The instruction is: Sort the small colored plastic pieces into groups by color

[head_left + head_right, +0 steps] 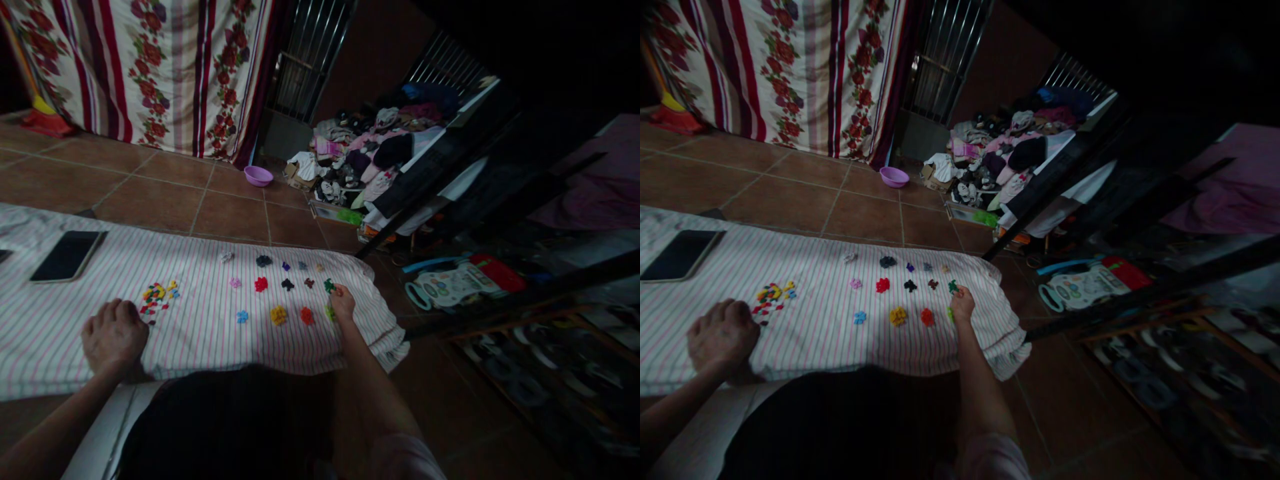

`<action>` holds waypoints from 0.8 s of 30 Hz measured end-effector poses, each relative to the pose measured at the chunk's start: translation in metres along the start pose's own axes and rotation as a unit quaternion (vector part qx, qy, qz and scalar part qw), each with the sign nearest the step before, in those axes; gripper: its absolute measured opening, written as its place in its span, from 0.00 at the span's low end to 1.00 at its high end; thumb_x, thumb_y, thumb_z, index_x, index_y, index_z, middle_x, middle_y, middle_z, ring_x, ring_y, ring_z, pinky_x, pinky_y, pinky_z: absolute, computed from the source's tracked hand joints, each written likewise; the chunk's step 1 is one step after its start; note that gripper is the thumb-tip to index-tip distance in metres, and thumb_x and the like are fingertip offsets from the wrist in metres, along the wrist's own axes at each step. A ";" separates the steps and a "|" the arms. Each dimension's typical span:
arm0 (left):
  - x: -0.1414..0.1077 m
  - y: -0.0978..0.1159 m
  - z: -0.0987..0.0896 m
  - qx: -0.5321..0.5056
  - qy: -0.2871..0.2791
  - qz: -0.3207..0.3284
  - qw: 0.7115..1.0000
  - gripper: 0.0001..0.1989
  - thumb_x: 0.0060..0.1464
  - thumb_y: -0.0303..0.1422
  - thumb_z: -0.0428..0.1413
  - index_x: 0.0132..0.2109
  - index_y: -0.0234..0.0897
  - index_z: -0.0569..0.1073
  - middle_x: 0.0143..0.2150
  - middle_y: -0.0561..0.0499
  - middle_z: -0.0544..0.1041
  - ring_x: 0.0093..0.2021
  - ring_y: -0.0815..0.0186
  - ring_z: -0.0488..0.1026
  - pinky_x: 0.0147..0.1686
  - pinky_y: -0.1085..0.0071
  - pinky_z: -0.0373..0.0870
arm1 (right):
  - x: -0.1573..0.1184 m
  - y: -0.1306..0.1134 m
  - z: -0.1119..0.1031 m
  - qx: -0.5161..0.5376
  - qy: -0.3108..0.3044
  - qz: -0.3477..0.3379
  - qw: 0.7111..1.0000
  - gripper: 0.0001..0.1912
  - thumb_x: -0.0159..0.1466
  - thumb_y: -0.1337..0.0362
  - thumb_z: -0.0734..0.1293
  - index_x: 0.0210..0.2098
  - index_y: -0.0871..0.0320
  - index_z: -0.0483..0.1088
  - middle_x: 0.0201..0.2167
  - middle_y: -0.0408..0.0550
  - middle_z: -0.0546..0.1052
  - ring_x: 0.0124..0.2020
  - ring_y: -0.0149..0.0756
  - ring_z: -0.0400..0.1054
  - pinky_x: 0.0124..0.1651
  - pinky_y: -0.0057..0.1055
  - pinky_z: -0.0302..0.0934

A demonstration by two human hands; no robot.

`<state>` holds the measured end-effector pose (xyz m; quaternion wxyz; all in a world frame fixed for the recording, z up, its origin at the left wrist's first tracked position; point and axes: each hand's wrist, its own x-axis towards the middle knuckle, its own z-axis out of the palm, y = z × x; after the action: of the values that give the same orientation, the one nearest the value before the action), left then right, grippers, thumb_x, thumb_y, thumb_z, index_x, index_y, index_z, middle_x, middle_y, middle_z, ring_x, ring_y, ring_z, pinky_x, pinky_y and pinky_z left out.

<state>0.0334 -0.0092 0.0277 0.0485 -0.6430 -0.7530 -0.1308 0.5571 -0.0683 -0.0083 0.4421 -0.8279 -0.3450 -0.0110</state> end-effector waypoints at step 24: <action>0.003 0.001 0.003 -0.001 -0.031 -0.016 0.999 0.17 0.60 0.36 0.37 0.46 0.37 0.67 0.58 0.44 0.68 0.56 0.56 0.64 0.55 0.60 0.56 | 0.039 0.004 0.003 -0.163 -0.110 -0.099 0.975 0.20 0.51 0.71 0.58 0.38 0.62 0.78 0.38 0.56 0.79 0.42 0.42 0.72 0.50 0.36 0.64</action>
<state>0.0337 -0.0051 0.0255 0.0221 -0.6346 -0.7643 -0.1126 0.5885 -0.0455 -0.0007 0.2572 -0.8468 -0.4653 -0.0192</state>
